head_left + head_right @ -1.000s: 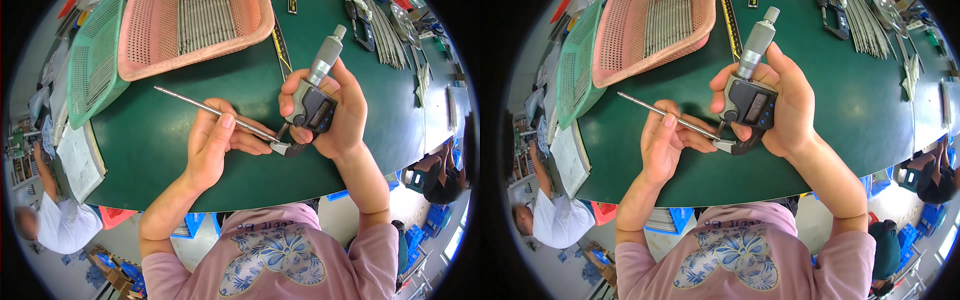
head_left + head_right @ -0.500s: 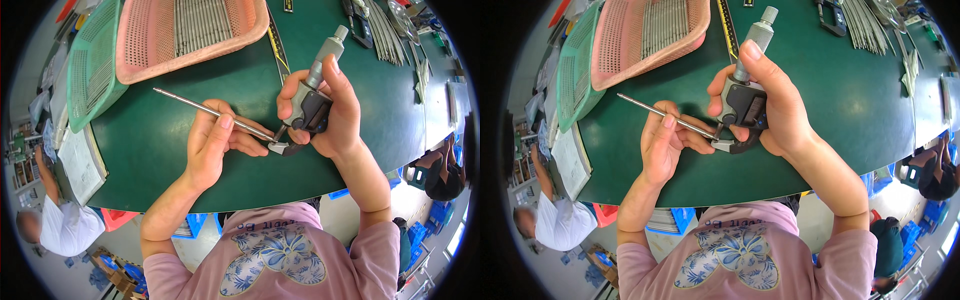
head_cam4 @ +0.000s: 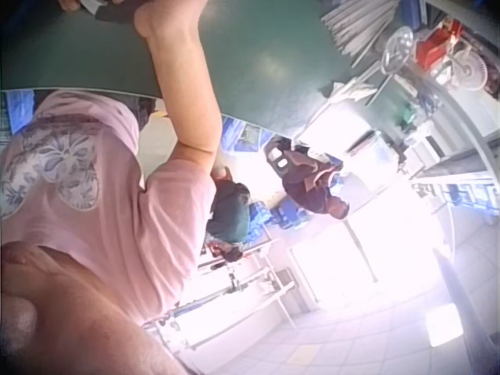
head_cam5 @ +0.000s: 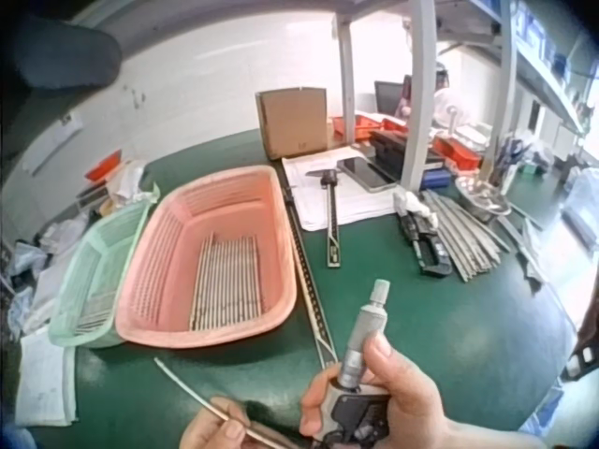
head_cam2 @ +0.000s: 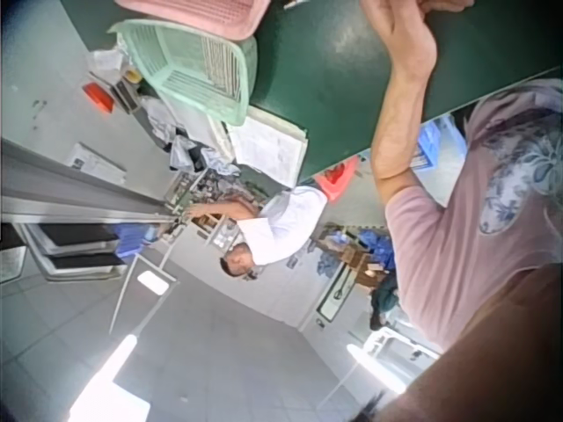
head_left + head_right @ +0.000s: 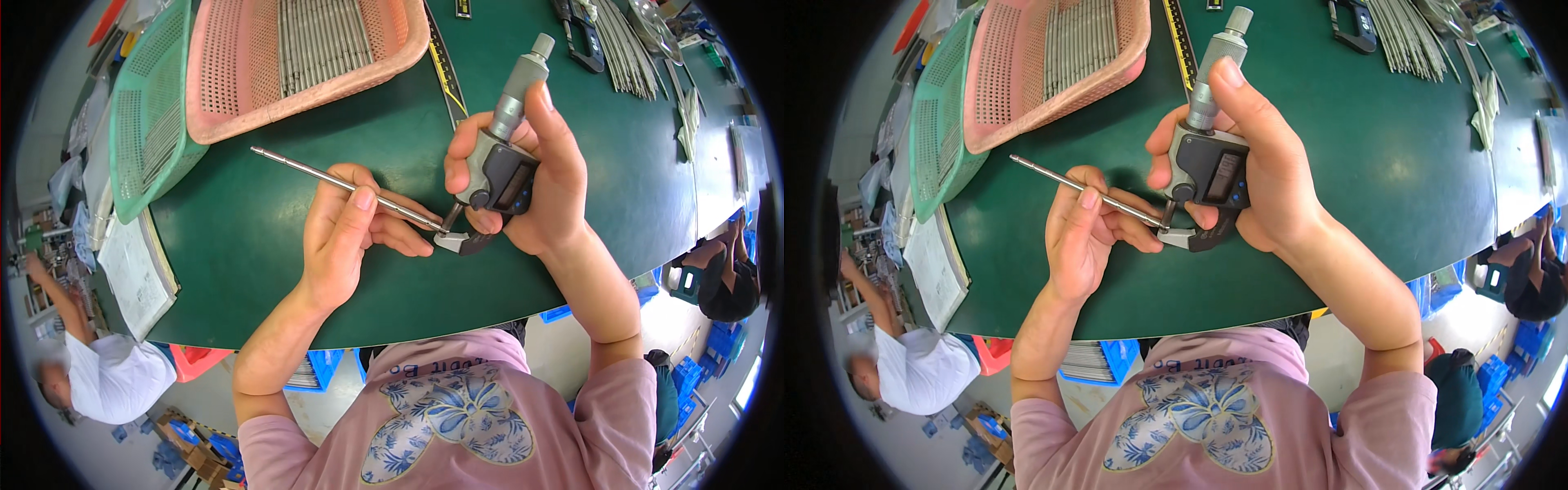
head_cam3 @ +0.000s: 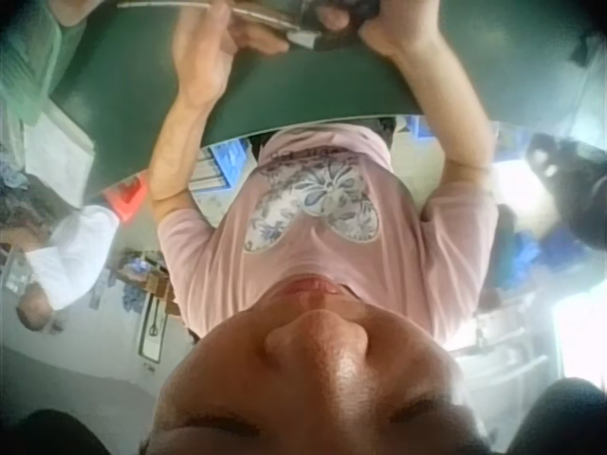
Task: The person uses a digital caliper to measure the diameter of multiple metal rods. They pick up a rod, measure it, and place it into a pink basket. The person repeats this process for several rods, occasionally adjusting the pile of rods on the table.
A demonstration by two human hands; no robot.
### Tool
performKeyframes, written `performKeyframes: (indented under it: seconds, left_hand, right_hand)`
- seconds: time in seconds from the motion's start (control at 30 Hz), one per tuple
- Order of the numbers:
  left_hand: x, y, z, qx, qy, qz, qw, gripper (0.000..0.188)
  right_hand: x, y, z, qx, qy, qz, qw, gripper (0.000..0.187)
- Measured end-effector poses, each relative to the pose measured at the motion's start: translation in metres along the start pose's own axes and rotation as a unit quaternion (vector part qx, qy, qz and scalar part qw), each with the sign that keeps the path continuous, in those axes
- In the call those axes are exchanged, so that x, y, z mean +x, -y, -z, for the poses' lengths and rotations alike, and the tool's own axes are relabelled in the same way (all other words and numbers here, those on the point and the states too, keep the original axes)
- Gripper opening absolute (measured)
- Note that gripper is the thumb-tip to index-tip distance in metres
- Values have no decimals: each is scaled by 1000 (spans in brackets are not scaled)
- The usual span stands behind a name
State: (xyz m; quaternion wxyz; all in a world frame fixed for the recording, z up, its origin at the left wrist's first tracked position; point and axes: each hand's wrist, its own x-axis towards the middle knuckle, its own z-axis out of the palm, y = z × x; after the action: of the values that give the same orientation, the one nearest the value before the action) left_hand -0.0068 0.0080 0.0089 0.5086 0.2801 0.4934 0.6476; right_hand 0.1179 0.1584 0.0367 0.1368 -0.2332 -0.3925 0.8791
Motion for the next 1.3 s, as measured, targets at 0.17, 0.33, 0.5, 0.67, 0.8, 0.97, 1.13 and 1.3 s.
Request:
performKeyframes:
  seconds: [0.17, 0.33, 0.5, 0.67, 0.8, 0.97, 1.13, 1.3]
  left_hand:
    - [0, 1, 0, -1, -2, 8, 1000, 22]
    - [-1, 0, 2, -43, 10, -18, 999, 18]
    - [0, 5, -1, -89, 34, -56, 994, 25]
    - [-3, 9, -5, -84, 51, -22, 995, 19]
    - [-2, 11, -6, -62, 42, -36, 997, 18]
    - [-5, 12, -7, -54, 32, -51, 997, 18]
    - [-4, 12, -10, -42, 25, -71, 996, 19]
    - [-4, 12, -9, -37, 27, -68, 997, 19]
  right_hand:
    - [0, 2, 0, -4, -11, 1, 1000, 67]
    - [0, 2, -2, 23, -19, -19, 999, 66]
    - [0, 1, 0, 72, 6, -32, 997, 69]
    - [0, -1, -2, 67, 22, -28, 997, 71]
    - [1, -2, -1, 25, 7, -15, 1000, 71]
    - [2, -2, -2, 50, 7, -31, 998, 71]
    - [1, -2, -1, 57, 0, -25, 998, 71]
    - [1, -3, -1, 37, 3, -10, 999, 69]
